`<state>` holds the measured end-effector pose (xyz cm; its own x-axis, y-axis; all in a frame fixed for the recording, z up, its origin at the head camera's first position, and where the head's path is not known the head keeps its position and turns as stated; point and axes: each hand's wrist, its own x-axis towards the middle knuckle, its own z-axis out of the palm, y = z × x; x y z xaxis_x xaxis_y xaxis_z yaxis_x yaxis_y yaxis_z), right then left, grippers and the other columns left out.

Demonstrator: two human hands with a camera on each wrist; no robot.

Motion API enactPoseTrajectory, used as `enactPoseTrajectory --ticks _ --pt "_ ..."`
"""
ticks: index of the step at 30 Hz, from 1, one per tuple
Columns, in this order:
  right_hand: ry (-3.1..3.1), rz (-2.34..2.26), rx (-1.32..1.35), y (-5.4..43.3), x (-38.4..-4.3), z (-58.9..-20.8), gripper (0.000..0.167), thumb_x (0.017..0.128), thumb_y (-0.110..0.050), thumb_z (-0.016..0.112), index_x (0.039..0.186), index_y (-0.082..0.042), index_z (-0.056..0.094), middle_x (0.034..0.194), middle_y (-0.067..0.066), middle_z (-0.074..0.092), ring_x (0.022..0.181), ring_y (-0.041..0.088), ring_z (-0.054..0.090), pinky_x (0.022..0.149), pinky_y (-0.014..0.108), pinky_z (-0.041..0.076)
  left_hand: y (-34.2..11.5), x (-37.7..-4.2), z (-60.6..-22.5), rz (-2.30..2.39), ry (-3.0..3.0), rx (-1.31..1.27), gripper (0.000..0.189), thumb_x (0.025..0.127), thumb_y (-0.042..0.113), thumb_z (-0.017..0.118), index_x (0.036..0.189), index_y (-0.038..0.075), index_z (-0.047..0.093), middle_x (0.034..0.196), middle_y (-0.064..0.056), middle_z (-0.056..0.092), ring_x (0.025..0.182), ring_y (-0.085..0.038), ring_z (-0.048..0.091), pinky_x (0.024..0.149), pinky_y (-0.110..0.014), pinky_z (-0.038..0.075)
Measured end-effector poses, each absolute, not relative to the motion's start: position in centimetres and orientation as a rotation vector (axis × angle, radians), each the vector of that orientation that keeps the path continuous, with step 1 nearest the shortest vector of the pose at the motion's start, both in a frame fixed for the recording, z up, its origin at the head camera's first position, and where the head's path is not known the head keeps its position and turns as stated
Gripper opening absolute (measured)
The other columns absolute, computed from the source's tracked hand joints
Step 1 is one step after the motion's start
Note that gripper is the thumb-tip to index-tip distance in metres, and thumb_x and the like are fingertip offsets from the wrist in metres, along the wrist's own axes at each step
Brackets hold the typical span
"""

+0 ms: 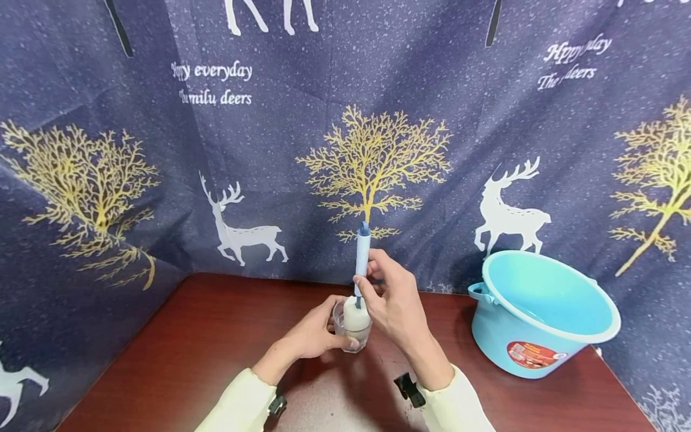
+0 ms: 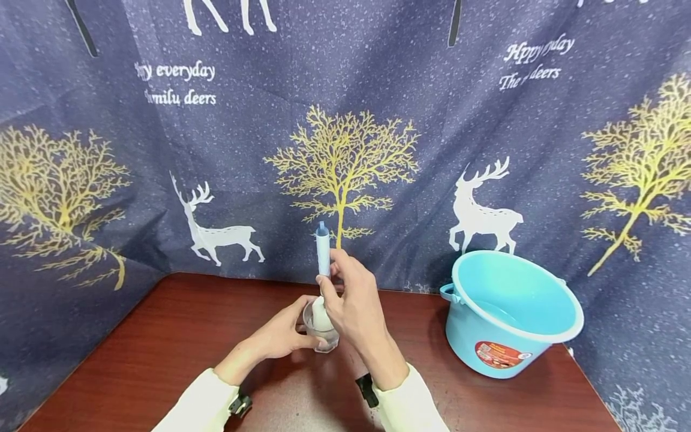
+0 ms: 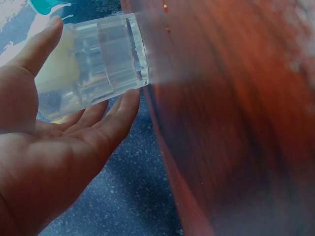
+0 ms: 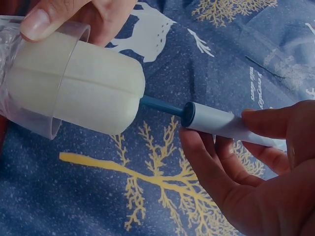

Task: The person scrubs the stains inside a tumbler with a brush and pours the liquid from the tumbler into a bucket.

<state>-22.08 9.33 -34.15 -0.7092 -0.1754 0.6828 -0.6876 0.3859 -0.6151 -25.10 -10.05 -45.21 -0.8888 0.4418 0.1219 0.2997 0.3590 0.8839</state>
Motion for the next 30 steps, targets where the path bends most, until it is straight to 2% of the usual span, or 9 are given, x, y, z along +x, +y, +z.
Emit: enactPoseTrajectory --ticks 13,20,30 --pt "-2.172 1.329 0.686 9.32 -21.98 -34.05 0.032 0.092 0.002 0.077 0.117 -0.015 0.067 0.091 0.001 0.069 0.083 0.014 0.068 0.07 0.03 0.062 -10.09 -25.16 -45.29 1.551 2.491 0.682 0.079 0.082 0.019 0.093 0.145 0.007 0.047 0.131 -0.007 0.064 0.112 -0.019 0.067 0.101 -0.038 0.055" --pt "-2.182 1.369 0.686 9.44 -22.01 -34.08 0.035 0.094 0.003 0.076 0.121 -0.017 0.066 0.092 0.002 0.067 0.087 0.015 0.07 0.074 0.03 0.064 -10.11 -25.16 -45.33 1.546 2.499 0.675 0.08 0.082 0.02 0.094 0.146 0.007 0.047 0.132 -0.007 0.063 0.114 -0.02 0.066 0.101 -0.039 0.054" --pt "-2.196 1.493 0.698 9.56 -21.92 -33.84 0.031 0.093 0.005 0.074 0.114 -0.016 0.065 0.092 0.005 0.068 0.091 0.017 0.073 0.077 0.032 0.064 -10.01 -25.14 -45.38 1.558 2.494 0.696 0.078 0.082 0.017 0.093 0.144 0.005 0.047 0.13 -0.007 0.064 0.115 -0.02 0.067 0.101 -0.037 0.055"
